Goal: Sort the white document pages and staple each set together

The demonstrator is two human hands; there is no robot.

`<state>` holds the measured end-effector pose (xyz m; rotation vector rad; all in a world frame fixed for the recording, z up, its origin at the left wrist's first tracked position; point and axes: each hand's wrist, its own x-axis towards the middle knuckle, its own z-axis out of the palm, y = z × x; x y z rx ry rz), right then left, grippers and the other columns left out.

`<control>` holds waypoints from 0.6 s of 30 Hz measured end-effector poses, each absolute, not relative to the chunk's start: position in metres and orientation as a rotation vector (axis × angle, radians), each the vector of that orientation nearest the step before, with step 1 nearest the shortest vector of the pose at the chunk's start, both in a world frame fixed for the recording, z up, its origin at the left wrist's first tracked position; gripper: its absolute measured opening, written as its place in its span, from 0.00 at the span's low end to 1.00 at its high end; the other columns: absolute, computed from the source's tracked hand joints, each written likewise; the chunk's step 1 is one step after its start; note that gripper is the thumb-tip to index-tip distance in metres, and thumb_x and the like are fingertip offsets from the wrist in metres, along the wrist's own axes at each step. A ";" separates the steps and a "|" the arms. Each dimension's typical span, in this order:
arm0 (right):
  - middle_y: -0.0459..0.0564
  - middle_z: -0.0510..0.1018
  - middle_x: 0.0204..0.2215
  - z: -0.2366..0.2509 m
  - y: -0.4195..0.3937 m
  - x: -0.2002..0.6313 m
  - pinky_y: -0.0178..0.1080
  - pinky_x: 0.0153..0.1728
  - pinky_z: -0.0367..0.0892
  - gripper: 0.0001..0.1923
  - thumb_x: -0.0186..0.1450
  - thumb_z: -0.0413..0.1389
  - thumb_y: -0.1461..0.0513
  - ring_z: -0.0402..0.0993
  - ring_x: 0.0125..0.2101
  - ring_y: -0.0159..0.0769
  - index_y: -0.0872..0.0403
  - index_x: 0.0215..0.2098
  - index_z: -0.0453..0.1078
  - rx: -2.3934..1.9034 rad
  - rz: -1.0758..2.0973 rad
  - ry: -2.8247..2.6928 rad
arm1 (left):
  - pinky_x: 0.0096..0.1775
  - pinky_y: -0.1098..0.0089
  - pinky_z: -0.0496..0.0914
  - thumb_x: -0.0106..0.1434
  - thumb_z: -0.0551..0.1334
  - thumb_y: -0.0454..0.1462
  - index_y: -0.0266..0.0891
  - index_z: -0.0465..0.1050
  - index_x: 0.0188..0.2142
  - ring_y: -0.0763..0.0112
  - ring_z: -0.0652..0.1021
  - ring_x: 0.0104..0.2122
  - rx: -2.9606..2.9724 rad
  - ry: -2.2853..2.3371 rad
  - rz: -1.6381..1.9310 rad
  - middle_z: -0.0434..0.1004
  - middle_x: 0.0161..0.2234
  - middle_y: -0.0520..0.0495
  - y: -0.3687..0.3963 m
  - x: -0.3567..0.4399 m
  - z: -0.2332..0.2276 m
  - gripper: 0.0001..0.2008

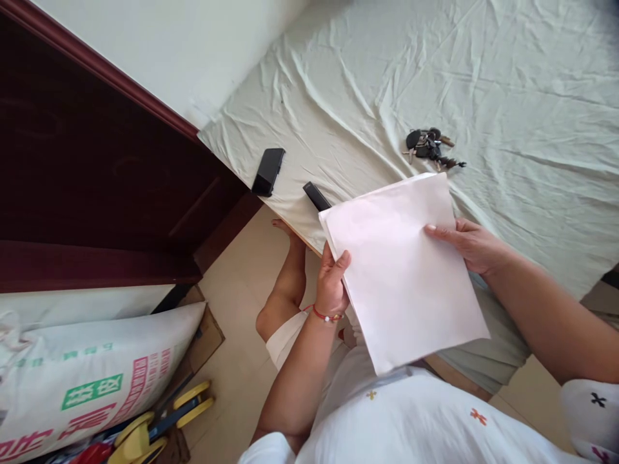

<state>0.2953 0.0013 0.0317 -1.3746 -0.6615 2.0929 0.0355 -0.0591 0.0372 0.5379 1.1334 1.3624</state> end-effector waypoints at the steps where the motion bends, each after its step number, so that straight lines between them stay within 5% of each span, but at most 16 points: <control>1: 0.56 0.87 0.33 0.032 0.001 0.296 0.38 0.26 0.82 0.20 0.54 0.77 0.49 0.84 0.27 0.42 0.55 0.32 0.82 -1.389 2.123 -0.708 | 0.65 0.52 0.73 0.51 0.79 0.50 0.48 0.77 0.60 0.46 0.78 0.64 0.540 1.105 1.357 0.84 0.58 0.44 -0.055 0.032 0.038 0.37; 8: 0.53 0.86 0.30 0.031 0.000 0.304 0.35 0.25 0.79 0.19 0.58 0.75 0.48 0.84 0.27 0.41 0.54 0.31 0.82 -1.348 2.141 -0.939 | 0.66 0.47 0.71 0.46 0.77 0.37 0.51 0.76 0.58 0.44 0.75 0.67 0.597 0.894 1.327 0.79 0.63 0.46 -0.034 0.028 0.034 0.37; 13: 0.56 0.87 0.33 0.027 0.004 0.308 0.37 0.26 0.79 0.21 0.61 0.72 0.45 0.84 0.28 0.43 0.54 0.34 0.82 -1.380 2.032 -0.900 | 0.66 0.47 0.70 0.43 0.79 0.39 0.47 0.76 0.48 0.43 0.76 0.65 0.640 0.850 1.269 0.82 0.57 0.45 -0.033 0.032 0.030 0.30; 18: 0.55 0.87 0.31 0.023 0.005 0.308 0.38 0.25 0.79 0.23 0.61 0.71 0.42 0.84 0.27 0.42 0.53 0.33 0.82 -1.407 2.021 -0.941 | 0.64 0.51 0.71 0.47 0.79 0.38 0.50 0.76 0.54 0.49 0.77 0.63 0.678 0.860 1.265 0.81 0.59 0.46 -0.035 0.033 0.029 0.33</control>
